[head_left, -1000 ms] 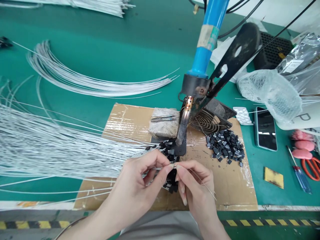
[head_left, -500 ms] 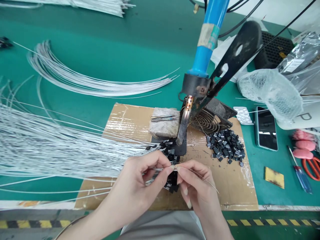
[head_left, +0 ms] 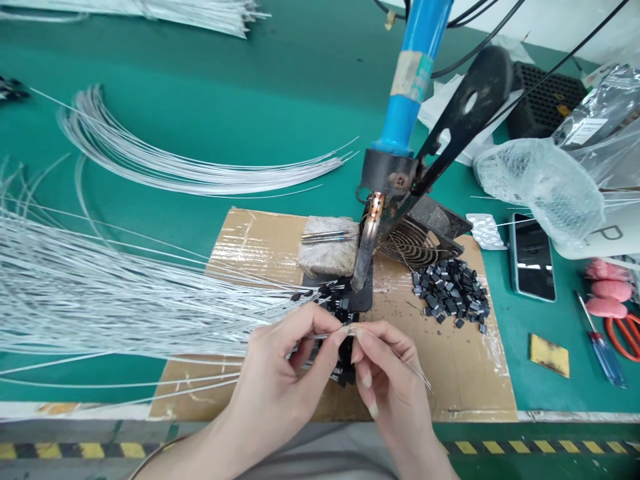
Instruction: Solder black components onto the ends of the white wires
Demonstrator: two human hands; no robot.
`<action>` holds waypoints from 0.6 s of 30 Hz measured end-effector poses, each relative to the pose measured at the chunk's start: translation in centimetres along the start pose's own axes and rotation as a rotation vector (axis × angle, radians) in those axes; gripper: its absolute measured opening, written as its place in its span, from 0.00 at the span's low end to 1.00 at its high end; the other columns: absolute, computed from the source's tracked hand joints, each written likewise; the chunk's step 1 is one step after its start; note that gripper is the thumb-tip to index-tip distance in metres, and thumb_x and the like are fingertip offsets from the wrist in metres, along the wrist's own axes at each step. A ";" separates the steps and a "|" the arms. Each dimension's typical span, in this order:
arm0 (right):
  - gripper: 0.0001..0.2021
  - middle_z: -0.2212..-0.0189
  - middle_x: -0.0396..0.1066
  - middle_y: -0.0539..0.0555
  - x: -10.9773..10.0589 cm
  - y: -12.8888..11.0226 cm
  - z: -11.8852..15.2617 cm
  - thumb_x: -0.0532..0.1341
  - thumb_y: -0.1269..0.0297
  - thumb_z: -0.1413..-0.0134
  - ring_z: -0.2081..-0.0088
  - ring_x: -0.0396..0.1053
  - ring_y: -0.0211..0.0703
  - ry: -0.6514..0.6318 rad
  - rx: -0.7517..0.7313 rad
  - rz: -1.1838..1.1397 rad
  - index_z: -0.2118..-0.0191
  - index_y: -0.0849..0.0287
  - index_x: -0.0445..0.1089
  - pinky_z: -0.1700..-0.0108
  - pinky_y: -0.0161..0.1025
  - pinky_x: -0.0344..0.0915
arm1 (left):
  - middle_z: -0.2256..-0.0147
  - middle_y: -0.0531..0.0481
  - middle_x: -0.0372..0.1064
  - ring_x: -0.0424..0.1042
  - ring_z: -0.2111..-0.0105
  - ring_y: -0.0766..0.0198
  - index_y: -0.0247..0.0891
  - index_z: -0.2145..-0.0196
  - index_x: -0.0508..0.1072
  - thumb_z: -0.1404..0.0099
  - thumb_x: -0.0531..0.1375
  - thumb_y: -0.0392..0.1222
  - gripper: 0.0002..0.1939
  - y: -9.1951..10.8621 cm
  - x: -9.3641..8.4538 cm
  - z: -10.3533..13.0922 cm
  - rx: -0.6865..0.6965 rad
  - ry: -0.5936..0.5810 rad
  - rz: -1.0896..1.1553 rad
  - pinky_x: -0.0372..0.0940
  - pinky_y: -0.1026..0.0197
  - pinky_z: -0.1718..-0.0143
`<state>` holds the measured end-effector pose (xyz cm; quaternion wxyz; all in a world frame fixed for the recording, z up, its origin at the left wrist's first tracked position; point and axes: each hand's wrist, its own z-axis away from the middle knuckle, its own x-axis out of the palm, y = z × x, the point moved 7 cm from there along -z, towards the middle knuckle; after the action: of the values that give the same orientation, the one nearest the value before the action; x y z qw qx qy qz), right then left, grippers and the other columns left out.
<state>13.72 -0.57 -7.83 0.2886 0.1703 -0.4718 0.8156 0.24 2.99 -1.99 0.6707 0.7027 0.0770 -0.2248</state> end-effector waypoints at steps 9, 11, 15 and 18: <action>0.12 0.80 0.71 0.46 0.3 0.4 0.1 0.78 0.53 0.47 0.87 0.54 0.26 0.002 -0.002 -0.051 0.68 0.56 0.85 0.89 0.23 0.57 | 0.76 0.58 0.68 0.61 0.78 0.68 0.42 0.67 0.76 0.25 0.60 0.37 0.10 -0.9 0.3 0.5 -0.038 0.022 0.057 0.57 0.66 0.77; 0.12 0.81 0.71 0.46 0.5 0.4 0.1 0.78 0.53 0.46 0.87 0.55 0.25 -0.026 0.002 -0.066 0.68 0.56 0.86 0.88 0.22 0.59 | 0.76 0.58 0.69 0.62 0.78 0.68 0.42 0.67 0.76 0.25 0.60 0.37 0.10 -1.1 0.3 0.5 -0.054 0.021 0.085 0.57 0.66 0.77; 0.13 0.76 0.77 0.49 0.4 0.0 0.0 0.78 0.50 0.47 0.85 0.64 0.28 -0.036 -0.032 -0.067 0.63 0.55 0.88 0.87 0.23 0.65 | 0.76 0.57 0.69 0.62 0.78 0.68 0.42 0.67 0.76 0.25 0.61 0.39 0.10 -1.5 0.3 0.4 -0.098 0.030 0.106 0.57 0.65 0.77; 0.10 0.76 0.79 0.50 0.0 -0.2 0.0 0.78 0.53 0.45 0.84 0.68 0.30 -0.015 -0.089 0.001 0.63 0.53 0.88 0.85 0.24 0.69 | 0.77 0.58 0.67 0.62 0.78 0.68 0.42 0.67 0.76 0.25 0.61 0.40 0.10 -1.6 0.1 0.3 -0.105 0.041 0.098 0.57 0.65 0.77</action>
<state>13.82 -0.55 -7.70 0.2918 0.1633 -0.5101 0.7925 -0.36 2.77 -3.46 0.7152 0.6738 0.0679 -0.1727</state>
